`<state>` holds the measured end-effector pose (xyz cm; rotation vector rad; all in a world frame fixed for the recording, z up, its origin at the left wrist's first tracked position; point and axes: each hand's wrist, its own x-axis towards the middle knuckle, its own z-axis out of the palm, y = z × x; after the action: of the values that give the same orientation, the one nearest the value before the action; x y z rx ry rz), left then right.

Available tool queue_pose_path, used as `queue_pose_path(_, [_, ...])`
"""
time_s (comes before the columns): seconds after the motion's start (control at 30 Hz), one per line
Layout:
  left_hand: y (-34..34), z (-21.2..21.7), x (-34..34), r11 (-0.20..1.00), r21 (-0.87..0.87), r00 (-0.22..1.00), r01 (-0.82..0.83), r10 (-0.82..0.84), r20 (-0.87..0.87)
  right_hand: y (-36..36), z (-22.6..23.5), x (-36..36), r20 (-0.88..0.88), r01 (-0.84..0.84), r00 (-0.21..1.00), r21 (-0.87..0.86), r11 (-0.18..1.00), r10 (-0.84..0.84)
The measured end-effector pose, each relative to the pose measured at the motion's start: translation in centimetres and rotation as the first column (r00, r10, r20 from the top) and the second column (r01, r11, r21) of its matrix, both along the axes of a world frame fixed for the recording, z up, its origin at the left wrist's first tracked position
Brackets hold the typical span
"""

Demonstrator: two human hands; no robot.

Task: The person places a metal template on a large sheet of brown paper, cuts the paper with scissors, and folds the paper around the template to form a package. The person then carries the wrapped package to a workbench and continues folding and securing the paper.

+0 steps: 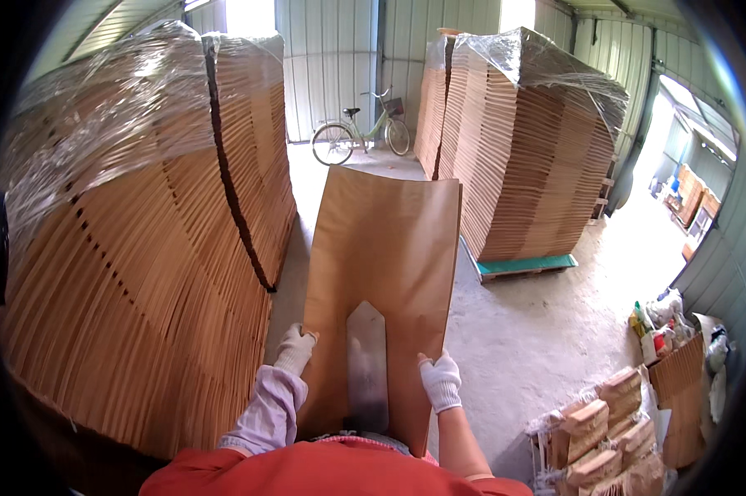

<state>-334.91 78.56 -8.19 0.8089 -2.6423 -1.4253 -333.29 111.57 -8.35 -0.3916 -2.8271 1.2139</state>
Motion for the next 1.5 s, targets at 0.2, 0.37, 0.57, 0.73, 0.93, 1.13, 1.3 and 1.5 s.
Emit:
queue_pose_path(0.2, [1.0,1.0,-14.4,0.994,-0.085,0.994,-0.072,0.064,-0.093,-0.3,0.9,-16.4,-0.012,-0.027,1.000,0.066,0.997,0.028])
queue_pose_path(0.37, [0.3,0.6,-26.2,0.998,0.017,0.996,-0.067,0.068,-0.056,0.4,-1.0,-28.9,-0.077,-0.008,0.997,0.034,0.999,0.010])
queue_pose_path(0.57, [-2.3,-2.9,-40.2,0.996,0.044,0.989,-0.072,0.077,-0.126,-2.4,-1.9,-43.3,-0.020,-0.033,0.999,0.111,0.993,0.035])
queue_pose_path(0.73, [-3.0,-2.4,-54.0,0.995,0.100,0.999,-0.029,0.033,-0.043,-2.9,-2.0,-55.5,-0.096,0.050,0.995,0.126,0.991,-0.038])
queue_pose_path(0.93, [-3.6,-4.5,-69.7,0.999,-0.018,0.999,-0.046,0.046,-0.020,-3.0,-1.0,-69.4,0.012,0.047,0.999,0.089,0.995,-0.049])
queue_pose_path(1.13, [-2.3,-2.4,-83.9,0.996,0.018,0.995,-0.089,0.090,-0.041,-3.0,-2.1,-86.4,-0.029,-0.011,0.999,0.199,0.980,0.017])
queue_pose_path(1.3, [-4.1,-4.3,-94.5,0.982,0.134,0.990,-0.131,0.137,-0.039,-4.3,-3.2,-98.6,-0.057,-0.043,0.997,0.194,0.980,0.055])
queue_pose_path(1.5, [-7.7,-4.8,-106.6,0.975,-0.039,0.969,-0.220,0.223,0.109,-8.6,-4.4,-112.3,-0.074,-0.076,0.993,0.185,0.980,0.091])
